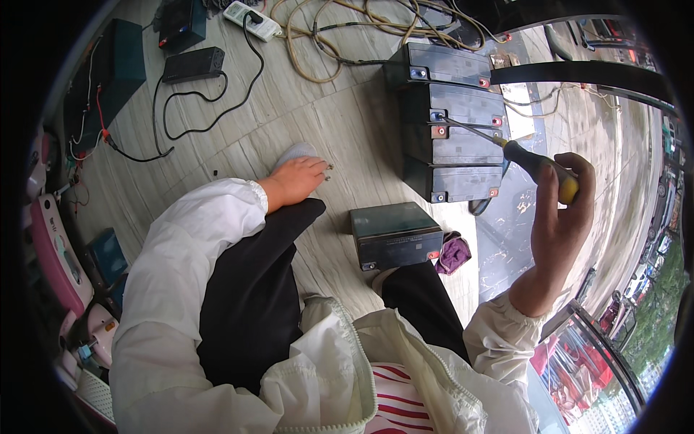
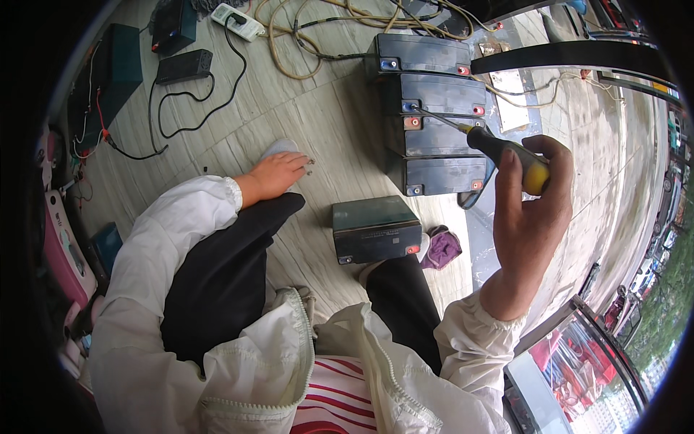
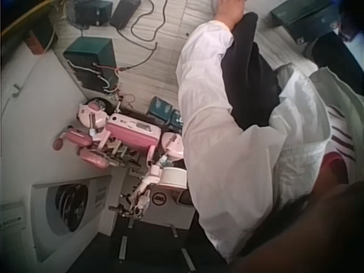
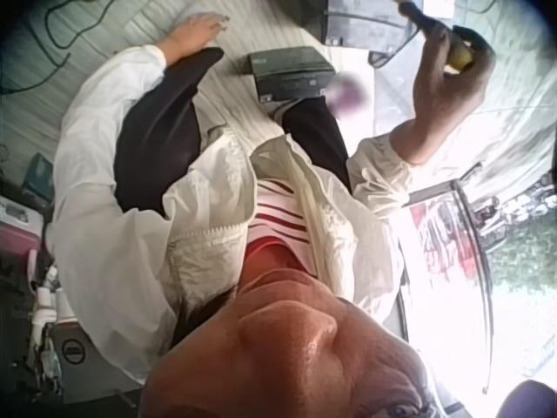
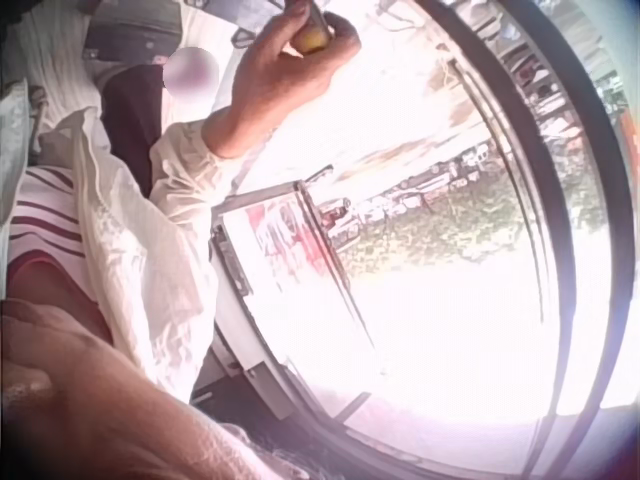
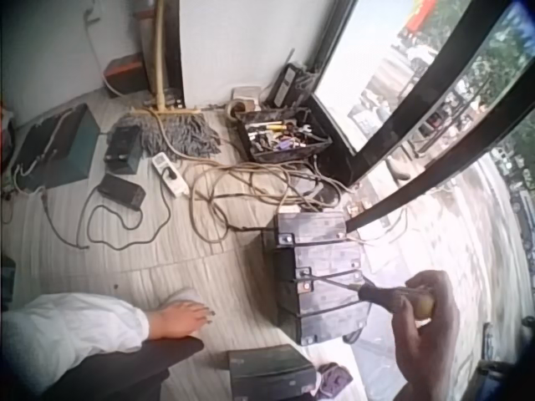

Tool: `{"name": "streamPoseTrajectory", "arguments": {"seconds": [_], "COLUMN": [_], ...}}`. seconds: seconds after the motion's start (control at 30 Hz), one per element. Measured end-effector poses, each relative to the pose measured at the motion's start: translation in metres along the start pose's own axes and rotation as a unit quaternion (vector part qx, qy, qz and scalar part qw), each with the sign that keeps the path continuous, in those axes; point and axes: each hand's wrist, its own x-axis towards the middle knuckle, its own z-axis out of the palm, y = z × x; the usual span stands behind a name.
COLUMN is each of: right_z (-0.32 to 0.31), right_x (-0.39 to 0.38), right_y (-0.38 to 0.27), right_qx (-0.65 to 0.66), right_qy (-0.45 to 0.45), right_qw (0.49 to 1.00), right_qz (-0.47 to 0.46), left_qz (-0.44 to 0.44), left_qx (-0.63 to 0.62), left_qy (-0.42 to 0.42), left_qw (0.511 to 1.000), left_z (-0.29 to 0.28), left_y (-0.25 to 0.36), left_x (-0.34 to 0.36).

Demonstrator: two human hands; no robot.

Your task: The person sits on the floor and uses a screwdriver to tighten or loosen terminals on a series of connected batteries. The person adjusts connections between the batteries and nearby wiring.

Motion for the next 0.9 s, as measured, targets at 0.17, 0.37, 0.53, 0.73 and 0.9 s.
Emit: {"name": "streamPoseTrajectory", "arguments": {"seconds": [0.17, 0.37, 0.53, 0.73, 0.9], "right_z": [0.0039, -0.0025, 0.0035, -0.0039, 0.0034], "right_x": [0.0011, -0.0016, 0.0004, -0.002, -0.0002], "right_y": [0.0029, 0.0043, 0.0024, -0.0003, 0.008], "right_qx": [0.01, -0.008, 0.005, 0.009, 0.006], "right_qy": [0.036, -0.023, 0.033, -0.026, 0.032], "right_qw": [0.989, 0.999, 0.99, 0.998, 0.99], "right_qz": [-0.146, 0.03, -0.14, 0.056, -0.134], "left_qz": [0.003, 0.001, 0.002, -0.003, 0.0], "left_qx": [0.009, 0.002, 0.007, 0.006, 0.008], "left_qy": [-0.003, -0.001, 0.0, 0.002, -0.003], "left_qw": [1.0, 1.0, 1.0, 1.0, 1.0], "left_z": [-0.0003, 0.0007, 0.0008, 0.0019, -0.0009], "left_y": [0.0001, -0.0001, 0.0003, -0.0001, 0.0005], "left_x": [0.0016, 0.0009, 0.0019, 0.0004, 0.002]}}
